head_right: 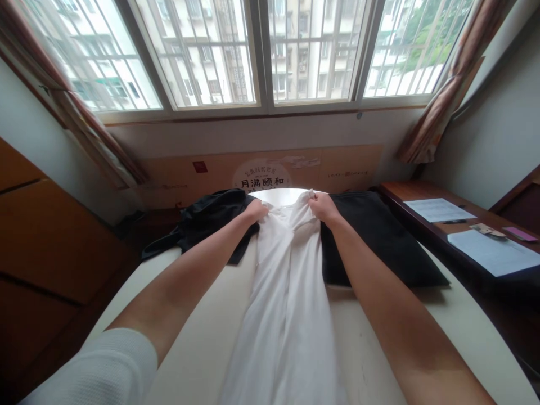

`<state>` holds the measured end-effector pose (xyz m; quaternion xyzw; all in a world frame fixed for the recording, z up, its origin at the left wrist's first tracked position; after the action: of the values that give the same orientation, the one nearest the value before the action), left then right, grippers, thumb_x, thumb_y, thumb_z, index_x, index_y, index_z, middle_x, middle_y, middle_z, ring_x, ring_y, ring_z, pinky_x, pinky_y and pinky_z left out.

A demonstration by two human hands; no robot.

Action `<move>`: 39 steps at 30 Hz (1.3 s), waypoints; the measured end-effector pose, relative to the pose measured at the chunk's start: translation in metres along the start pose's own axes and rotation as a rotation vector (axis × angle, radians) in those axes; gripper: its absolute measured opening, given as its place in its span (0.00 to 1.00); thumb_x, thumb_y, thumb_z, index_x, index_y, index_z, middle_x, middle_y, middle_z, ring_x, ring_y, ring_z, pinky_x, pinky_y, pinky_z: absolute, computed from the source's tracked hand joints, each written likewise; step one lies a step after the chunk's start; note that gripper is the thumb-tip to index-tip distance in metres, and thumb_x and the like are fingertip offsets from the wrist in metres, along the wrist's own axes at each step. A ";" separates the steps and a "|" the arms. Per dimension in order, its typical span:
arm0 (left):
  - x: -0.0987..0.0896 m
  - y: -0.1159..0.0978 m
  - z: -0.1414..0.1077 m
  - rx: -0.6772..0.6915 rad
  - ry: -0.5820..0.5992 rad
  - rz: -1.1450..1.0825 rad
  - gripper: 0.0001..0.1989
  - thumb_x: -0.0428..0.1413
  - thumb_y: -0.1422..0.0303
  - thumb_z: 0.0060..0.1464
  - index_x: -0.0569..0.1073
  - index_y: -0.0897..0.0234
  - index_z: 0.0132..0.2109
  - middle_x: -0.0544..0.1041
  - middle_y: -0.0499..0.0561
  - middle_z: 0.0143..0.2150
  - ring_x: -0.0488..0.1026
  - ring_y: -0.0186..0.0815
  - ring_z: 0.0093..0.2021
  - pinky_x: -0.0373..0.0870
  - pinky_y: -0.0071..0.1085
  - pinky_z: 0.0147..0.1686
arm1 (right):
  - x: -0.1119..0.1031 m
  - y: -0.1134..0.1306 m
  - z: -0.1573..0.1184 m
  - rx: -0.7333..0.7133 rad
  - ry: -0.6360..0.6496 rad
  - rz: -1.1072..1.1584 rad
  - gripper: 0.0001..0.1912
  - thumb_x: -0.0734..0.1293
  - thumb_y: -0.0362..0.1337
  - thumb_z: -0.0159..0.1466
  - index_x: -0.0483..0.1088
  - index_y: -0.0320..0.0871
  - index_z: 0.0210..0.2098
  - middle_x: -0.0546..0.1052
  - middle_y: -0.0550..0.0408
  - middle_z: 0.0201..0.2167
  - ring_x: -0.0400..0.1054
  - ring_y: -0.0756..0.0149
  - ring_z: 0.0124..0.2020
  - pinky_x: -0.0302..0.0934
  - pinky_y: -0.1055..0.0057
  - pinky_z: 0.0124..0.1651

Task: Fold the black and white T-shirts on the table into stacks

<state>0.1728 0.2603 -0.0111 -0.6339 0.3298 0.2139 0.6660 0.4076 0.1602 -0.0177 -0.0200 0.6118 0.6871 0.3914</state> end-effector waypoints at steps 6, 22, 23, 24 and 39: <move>-0.015 0.020 0.006 0.004 -0.048 -0.176 0.09 0.60 0.73 0.58 0.77 0.70 0.46 0.81 0.62 0.45 0.78 0.44 0.46 0.72 0.32 0.42 | 0.017 -0.017 0.002 0.075 -0.040 -0.053 0.05 0.70 0.32 0.56 0.70 0.46 0.28 0.80 0.48 0.35 0.73 0.52 0.47 0.65 0.64 0.52; -0.097 -0.005 -0.014 0.244 -0.037 -0.296 0.09 0.55 0.76 0.65 0.74 0.67 0.51 0.77 0.53 0.37 0.75 0.36 0.34 0.74 0.32 0.39 | 0.038 0.032 0.003 0.098 0.118 0.321 0.07 0.68 0.31 0.61 0.74 0.39 0.41 0.81 0.48 0.36 0.77 0.61 0.33 0.73 0.67 0.36; -0.104 -0.005 -0.010 0.246 -0.065 -0.201 0.08 0.55 0.76 0.65 0.75 0.68 0.50 0.78 0.54 0.38 0.76 0.37 0.37 0.74 0.33 0.41 | 0.045 0.037 0.007 0.096 0.098 0.296 0.07 0.68 0.31 0.61 0.73 0.39 0.41 0.81 0.47 0.37 0.77 0.61 0.34 0.73 0.67 0.37; -0.109 -0.005 -0.006 0.228 -0.097 -0.096 0.07 0.56 0.76 0.64 0.75 0.69 0.48 0.78 0.56 0.39 0.76 0.39 0.39 0.73 0.34 0.44 | 0.051 0.041 0.011 0.092 0.074 0.262 0.08 0.68 0.31 0.61 0.73 0.39 0.41 0.81 0.46 0.38 0.76 0.60 0.35 0.73 0.66 0.38; -0.058 0.056 -0.242 0.840 0.295 0.424 0.09 0.51 0.69 0.69 0.73 0.64 0.50 0.76 0.58 0.50 0.73 0.45 0.51 0.70 0.41 0.56 | 0.024 0.059 -0.219 -0.713 0.376 -0.312 0.29 0.64 0.44 0.71 0.66 0.50 0.71 0.78 0.41 0.59 0.73 0.44 0.61 0.66 0.45 0.65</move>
<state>0.0525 0.0352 -0.0044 -0.2529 0.6001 0.1014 0.7521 0.2588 -0.0121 -0.0360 -0.3712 0.3863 0.7726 0.3408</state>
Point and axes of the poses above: each hand's wrist, its own z-axis towards the middle knuckle, its own x-axis out of the palm, y = z × x, the point moved 1 cm from there along z, towards the middle knuckle
